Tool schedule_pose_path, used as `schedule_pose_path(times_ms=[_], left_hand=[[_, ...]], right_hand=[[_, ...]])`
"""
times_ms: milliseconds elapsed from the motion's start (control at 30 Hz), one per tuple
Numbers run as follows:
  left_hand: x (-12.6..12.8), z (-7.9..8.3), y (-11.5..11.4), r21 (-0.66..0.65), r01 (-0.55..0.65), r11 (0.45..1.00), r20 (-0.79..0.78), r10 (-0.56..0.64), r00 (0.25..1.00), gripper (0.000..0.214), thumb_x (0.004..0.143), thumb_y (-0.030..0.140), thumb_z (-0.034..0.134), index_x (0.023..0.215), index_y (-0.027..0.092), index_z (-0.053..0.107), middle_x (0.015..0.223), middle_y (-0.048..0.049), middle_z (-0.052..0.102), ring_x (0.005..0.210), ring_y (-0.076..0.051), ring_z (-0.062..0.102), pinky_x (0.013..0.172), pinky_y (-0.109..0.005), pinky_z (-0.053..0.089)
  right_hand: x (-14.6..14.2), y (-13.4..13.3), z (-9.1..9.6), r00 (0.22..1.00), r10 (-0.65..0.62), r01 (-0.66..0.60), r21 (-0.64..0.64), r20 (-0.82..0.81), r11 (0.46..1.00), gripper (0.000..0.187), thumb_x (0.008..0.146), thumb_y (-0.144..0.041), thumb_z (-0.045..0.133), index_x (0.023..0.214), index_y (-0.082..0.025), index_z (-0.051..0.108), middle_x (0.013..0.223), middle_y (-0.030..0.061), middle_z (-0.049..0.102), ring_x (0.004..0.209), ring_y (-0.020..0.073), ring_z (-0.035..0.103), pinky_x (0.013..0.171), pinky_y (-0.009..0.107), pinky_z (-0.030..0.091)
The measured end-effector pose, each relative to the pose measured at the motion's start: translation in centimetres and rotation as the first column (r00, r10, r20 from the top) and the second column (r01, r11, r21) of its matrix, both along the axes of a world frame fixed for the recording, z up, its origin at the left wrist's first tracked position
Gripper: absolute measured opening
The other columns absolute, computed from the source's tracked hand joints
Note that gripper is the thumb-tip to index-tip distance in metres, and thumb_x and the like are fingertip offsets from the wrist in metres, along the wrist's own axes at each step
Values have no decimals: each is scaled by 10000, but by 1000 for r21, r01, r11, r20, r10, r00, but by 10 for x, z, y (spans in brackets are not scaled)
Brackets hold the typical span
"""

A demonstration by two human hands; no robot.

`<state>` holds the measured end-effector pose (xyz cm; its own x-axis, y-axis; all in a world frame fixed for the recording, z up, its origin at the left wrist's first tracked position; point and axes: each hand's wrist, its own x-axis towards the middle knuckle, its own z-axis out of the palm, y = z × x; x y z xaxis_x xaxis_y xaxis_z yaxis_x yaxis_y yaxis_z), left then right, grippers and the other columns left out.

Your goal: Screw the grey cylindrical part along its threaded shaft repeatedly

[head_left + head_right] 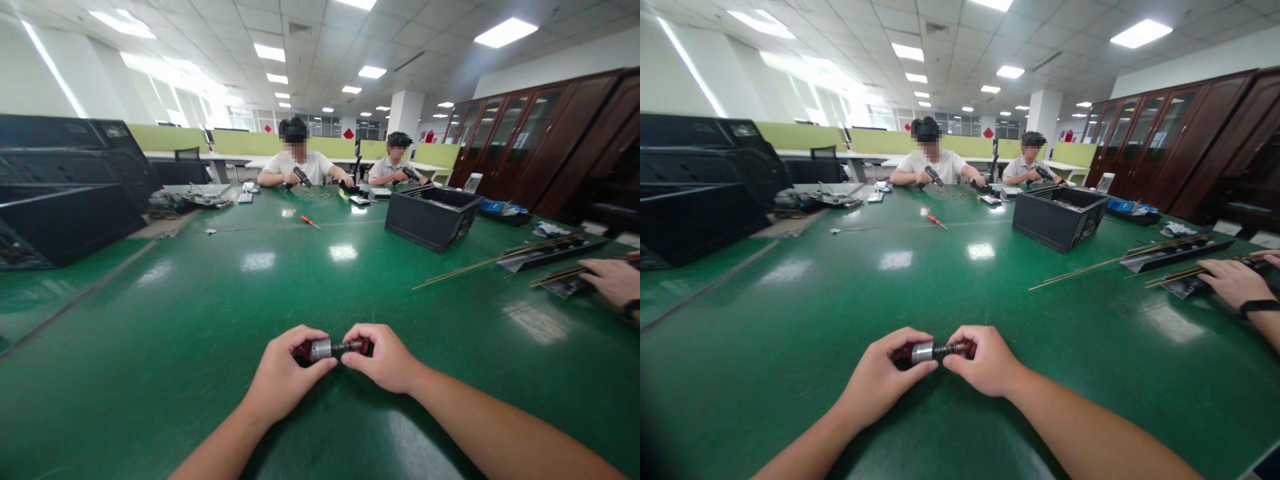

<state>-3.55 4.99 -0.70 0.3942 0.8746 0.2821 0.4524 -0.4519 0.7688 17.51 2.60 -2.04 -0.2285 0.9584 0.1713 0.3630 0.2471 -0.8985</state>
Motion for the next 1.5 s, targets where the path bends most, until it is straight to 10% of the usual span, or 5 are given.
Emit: schedule_pose_path(times_ms=[1233, 1500], left_hand=[[-2, 1, -2, -53, -39, 998, 5, 40, 999, 195, 717, 290, 761, 891, 217, 712, 806, 1, 690, 745, -188, 629, 679, -290, 463], [-3, 1, -3, -50, -43, 998, 4, 43, 999, 220, 710, 327, 770, 892, 215, 714, 806, -6, 692, 742, -197, 626, 676, -297, 459]], right_hand=[[-3, -2, -4, 999, -19, 19, 3, -38, 1000, 81, 778, -229, 697, 826, -165, 678, 679, -18, 593, 634, 129, 520, 611, 239, 388], [1, 4, -12, 975, 53, -61, -33, -215, 998, 399, 947, -503, 540, 835, -144, 674, 699, 20, 615, 634, 142, 553, 639, 263, 421]])
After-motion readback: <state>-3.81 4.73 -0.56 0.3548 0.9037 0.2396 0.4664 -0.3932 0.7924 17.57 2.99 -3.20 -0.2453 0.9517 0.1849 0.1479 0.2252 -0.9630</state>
